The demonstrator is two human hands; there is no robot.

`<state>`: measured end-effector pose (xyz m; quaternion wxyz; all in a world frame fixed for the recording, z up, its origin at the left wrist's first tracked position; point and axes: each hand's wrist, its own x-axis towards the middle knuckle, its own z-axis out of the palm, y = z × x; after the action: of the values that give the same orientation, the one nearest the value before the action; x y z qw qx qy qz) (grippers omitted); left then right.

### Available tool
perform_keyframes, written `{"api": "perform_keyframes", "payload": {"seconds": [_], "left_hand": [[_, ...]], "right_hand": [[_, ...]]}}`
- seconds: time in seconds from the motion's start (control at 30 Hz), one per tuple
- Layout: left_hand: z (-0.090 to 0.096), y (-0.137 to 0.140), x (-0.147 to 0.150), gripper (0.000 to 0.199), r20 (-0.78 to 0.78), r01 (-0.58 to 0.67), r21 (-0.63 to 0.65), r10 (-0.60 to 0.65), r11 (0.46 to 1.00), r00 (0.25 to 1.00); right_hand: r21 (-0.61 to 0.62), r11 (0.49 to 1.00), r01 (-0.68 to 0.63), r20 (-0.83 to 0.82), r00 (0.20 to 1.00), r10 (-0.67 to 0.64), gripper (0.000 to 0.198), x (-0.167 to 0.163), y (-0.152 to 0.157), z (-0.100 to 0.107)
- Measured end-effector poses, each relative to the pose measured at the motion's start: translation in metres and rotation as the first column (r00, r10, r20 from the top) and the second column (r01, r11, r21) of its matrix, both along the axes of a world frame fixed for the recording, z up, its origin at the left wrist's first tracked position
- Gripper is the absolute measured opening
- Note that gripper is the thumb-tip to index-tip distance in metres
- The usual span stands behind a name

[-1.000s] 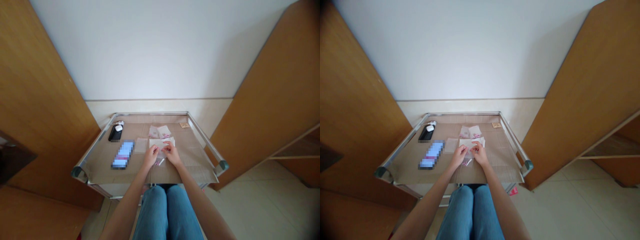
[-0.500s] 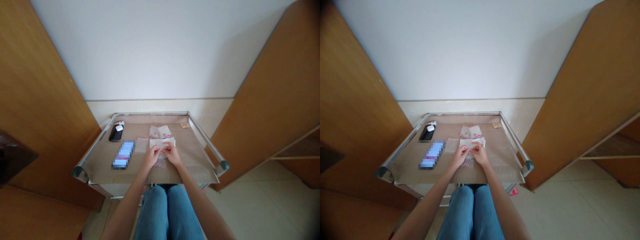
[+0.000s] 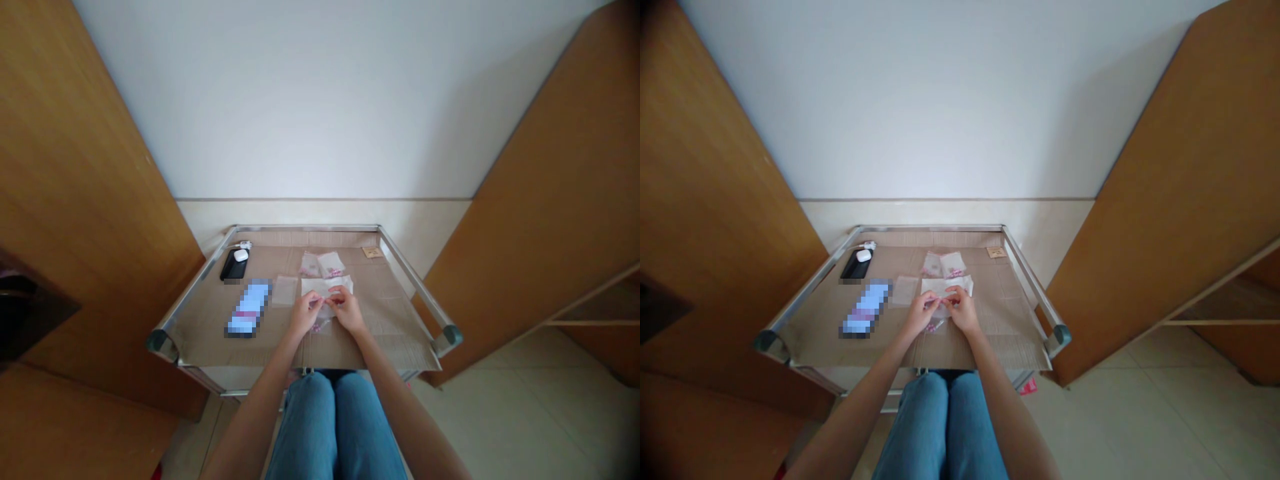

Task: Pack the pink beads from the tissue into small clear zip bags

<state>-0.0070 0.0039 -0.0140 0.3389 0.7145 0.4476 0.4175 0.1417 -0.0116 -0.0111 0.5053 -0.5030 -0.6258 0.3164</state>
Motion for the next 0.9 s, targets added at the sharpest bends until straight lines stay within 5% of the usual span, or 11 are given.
{"api": "perform_keyframes", "payload": {"seconds": [0.43,0.6,0.77,0.9], "left_hand": [[0.008,0.0,-0.002,0.028,0.24,-0.123,-0.022,0.125,0.992,0.963],[0.009,-0.002,-0.004,0.031,0.269,-0.136,-0.071,0.15,0.988,0.951],[0.009,-0.002,-0.006,0.032,0.308,-0.23,-0.103,0.25,0.968,0.918],[0.008,0.0,-0.005,0.034,0.322,-0.244,-0.179,0.292,0.953,0.901]], "right_hand": [[0.063,0.998,0.015,0.29,0.956,-0.033,0.046,-0.005,-0.009,0.011],[0.072,0.997,0.0,0.195,0.981,-0.014,0.042,-0.006,-0.012,0.013],[-0.114,0.967,-0.228,0.014,0.973,0.231,0.047,-0.005,-0.008,0.018],[-0.128,0.937,-0.326,-0.055,0.945,0.322,0.047,0.004,0.002,0.034]]}}
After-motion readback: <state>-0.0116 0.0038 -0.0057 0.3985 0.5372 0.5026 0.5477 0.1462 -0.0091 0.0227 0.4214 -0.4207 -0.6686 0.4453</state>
